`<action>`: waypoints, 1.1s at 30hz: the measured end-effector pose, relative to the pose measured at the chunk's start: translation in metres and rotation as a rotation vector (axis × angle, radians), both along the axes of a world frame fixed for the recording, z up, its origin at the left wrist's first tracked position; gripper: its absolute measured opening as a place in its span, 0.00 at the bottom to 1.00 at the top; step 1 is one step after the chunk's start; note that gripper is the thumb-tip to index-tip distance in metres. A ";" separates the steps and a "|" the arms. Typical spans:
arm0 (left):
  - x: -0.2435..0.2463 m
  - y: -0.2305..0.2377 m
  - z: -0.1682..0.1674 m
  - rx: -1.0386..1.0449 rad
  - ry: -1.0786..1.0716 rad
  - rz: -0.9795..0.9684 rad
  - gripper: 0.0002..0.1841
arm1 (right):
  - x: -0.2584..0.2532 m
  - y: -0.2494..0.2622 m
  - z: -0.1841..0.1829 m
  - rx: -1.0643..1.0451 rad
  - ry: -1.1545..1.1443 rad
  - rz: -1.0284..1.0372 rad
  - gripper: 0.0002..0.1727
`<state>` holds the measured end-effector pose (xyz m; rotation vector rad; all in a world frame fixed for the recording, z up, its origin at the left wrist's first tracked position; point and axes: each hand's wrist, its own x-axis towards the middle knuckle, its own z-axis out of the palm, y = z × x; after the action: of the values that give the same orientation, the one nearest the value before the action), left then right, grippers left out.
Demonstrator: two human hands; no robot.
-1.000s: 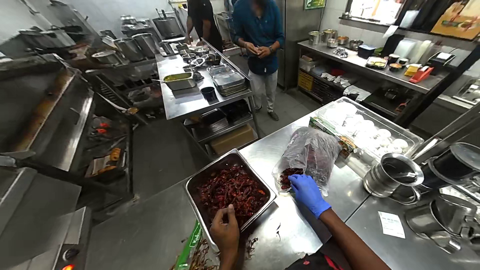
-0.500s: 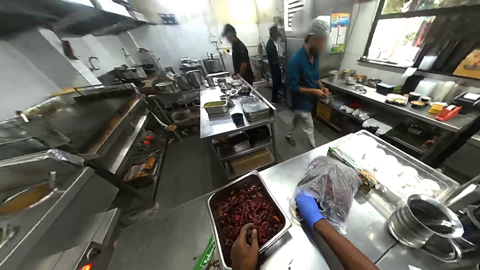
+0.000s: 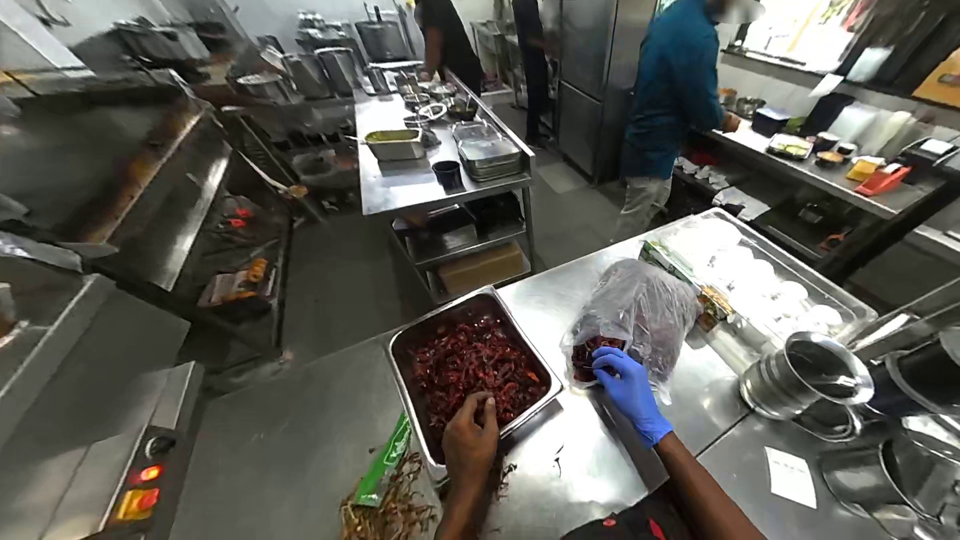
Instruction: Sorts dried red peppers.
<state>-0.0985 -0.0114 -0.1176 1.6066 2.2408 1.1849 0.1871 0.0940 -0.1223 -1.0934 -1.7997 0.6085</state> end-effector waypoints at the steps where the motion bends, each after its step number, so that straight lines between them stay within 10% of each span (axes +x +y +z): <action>1: 0.000 0.000 0.000 0.001 -0.004 -0.006 0.13 | 0.004 -0.010 -0.001 -0.010 0.052 -0.003 0.05; 23: -0.018 -0.003 -0.008 0.063 0.253 -0.041 0.17 | -0.009 -0.097 -0.038 0.095 -0.625 0.469 0.16; 33: -0.043 0.000 -0.005 -0.050 0.247 -0.157 0.12 | 0.042 -0.077 -0.045 0.036 -0.384 -0.251 0.13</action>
<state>-0.1420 -0.0116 -0.1228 1.9614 2.2104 0.9284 0.2292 0.0165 -0.1669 -1.4587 -1.9406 0.2231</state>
